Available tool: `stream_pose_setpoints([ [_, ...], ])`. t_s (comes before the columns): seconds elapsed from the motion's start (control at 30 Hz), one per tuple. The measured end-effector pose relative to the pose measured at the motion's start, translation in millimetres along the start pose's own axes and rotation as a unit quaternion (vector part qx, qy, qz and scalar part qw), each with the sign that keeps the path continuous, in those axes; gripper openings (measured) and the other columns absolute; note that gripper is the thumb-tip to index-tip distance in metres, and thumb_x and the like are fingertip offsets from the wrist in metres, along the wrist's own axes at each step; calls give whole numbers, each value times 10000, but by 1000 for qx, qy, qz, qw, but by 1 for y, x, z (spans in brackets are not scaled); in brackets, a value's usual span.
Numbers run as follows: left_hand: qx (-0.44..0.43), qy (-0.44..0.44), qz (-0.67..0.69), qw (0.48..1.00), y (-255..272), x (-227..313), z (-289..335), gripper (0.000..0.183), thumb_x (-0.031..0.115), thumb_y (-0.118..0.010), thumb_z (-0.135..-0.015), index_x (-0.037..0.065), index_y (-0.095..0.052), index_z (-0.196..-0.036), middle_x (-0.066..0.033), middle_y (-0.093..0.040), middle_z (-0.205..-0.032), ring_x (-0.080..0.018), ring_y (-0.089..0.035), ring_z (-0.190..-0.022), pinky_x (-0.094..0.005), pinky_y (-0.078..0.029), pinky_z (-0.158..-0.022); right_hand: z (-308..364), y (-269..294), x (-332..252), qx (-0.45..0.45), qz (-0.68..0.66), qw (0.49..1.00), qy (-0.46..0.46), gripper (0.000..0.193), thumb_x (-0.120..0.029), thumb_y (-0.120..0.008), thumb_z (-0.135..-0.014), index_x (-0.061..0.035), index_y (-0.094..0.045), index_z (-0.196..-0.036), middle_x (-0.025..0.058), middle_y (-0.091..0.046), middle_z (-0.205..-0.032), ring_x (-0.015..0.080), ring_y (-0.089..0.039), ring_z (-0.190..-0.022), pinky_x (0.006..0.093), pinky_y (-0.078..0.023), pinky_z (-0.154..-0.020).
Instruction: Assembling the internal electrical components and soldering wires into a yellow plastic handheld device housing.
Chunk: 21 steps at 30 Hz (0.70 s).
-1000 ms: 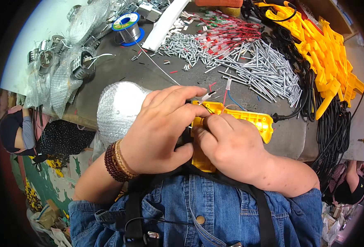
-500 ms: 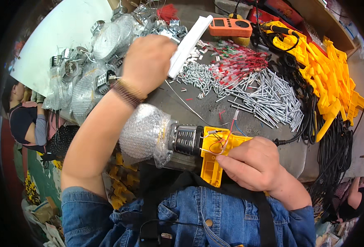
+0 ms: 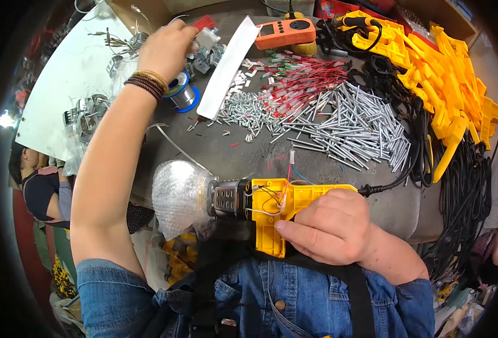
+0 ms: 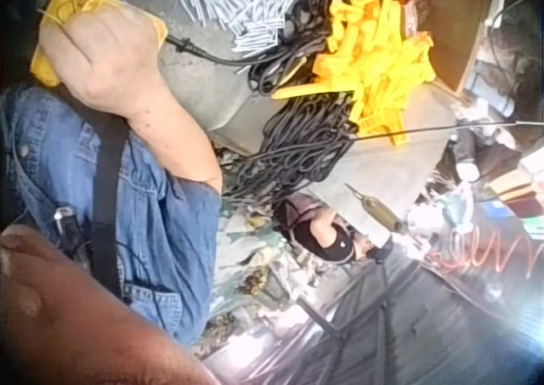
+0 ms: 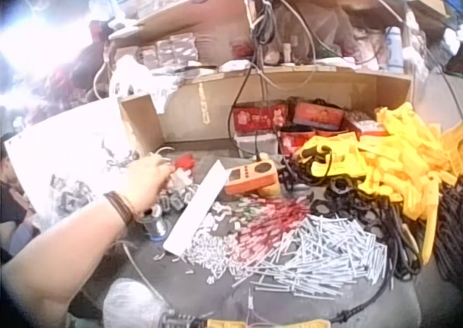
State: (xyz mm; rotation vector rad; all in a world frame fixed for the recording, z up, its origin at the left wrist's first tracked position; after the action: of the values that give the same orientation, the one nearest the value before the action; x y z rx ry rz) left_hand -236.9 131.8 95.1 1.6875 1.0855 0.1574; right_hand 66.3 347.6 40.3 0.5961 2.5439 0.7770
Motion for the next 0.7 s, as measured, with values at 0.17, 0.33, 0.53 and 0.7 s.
stream_pose_setpoints([
  [0.17, 218, -2, 260, 941, 36, -65, -16, 338, 125, -676, -881, 44, -612, -1203, -112, -649, -1047, -273, -645, -961, -338, -514, -850, -1, -2, -2, 7, -5, 1000, 11, 285, -121, -682, -685, -61, -707, -963, -1, -587, -778, 136, -595, -631, 270, -461, -526],
  [0.33, 402, -4, 442, 802, 114, -19, -20, 372, -16, -620, -925, 8, -556, -1291, -36, -616, -1136, -118, -564, -1039, -258, -457, -916, 5, 4, 2, 5, -16, 1000, -1, 277, -110, -759, -726, -74, -723, -998, 29, -628, -786, 159, -597, -647, 307, -454, -550],
  [0.53, 304, -335, 265, 851, 173, 184, 78, 166, 184, -692, -728, 100, -701, -871, -47, -678, -960, -194, -639, -799, -324, -512, -642, 0, 43, 0, 113, -572, 720, -375, 512, -344, -546, -1010, 44, -479, -1338, 68, -600, -1179, 124, -572, -1053, 302, -462, -931],
  [0.7, 225, -310, 383, 840, 175, 200, 101, 137, 93, -663, -711, 75, -661, -847, -79, -668, -957, -198, -633, -822, -325, -527, -662, 13, 44, -27, 80, -657, 595, -456, 542, -343, -580, -997, 41, -457, -1358, 61, -595, -1165, 122, -563, -1081, 289, -453, -937],
])
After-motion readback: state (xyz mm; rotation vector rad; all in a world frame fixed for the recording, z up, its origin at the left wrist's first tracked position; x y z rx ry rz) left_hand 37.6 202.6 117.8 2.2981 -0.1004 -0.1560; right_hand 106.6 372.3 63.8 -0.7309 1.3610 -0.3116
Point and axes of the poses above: each hand's wrist, its own z-axis away from the middle knuckle, its own y-axis out of the back of the hand, x = y × z, the point moved 2 cm from there along -z, towards the middle knuckle
